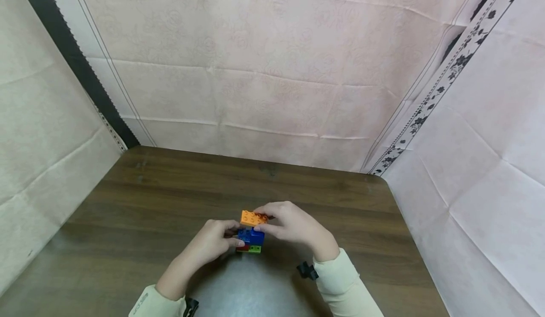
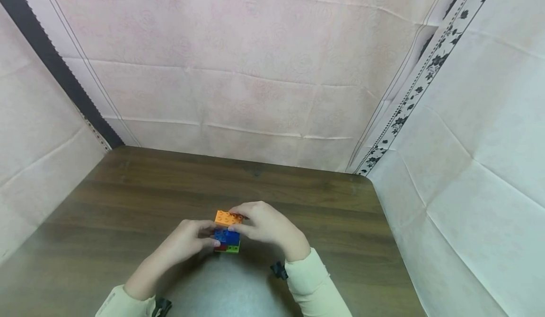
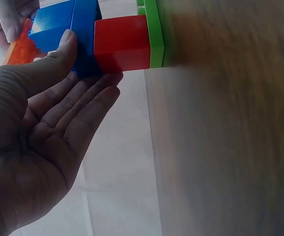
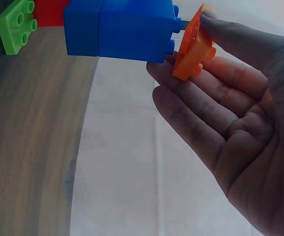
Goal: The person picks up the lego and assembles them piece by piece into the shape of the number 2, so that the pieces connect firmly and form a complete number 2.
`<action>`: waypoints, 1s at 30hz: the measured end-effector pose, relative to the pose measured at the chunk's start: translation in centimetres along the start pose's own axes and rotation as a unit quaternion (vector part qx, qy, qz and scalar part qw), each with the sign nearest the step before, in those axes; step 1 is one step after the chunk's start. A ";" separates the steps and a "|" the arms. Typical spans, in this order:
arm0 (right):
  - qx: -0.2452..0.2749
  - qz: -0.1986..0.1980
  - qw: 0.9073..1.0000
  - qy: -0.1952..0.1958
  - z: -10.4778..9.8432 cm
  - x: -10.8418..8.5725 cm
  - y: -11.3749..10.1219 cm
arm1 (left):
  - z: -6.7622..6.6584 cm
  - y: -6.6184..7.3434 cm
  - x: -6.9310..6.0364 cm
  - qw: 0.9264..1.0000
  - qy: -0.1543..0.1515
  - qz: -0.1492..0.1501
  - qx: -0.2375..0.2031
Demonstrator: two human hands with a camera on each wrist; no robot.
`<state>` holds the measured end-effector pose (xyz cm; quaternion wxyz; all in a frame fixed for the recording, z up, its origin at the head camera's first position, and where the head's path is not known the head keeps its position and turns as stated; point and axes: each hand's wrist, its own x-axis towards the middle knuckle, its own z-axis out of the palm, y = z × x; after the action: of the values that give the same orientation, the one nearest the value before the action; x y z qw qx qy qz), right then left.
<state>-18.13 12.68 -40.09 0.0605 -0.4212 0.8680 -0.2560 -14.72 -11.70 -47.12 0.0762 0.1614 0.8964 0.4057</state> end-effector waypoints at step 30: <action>0.009 0.013 1.000 0.017 1.2 -1.6 0.1 | -0.1 0.4 0.3 0.998 -0.015 -0.047 -0.024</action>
<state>-16.81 13.47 -41.34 0.0531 -0.4049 0.8719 -0.2703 -14.91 -11.43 -46.78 0.1127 0.1237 0.8915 0.4209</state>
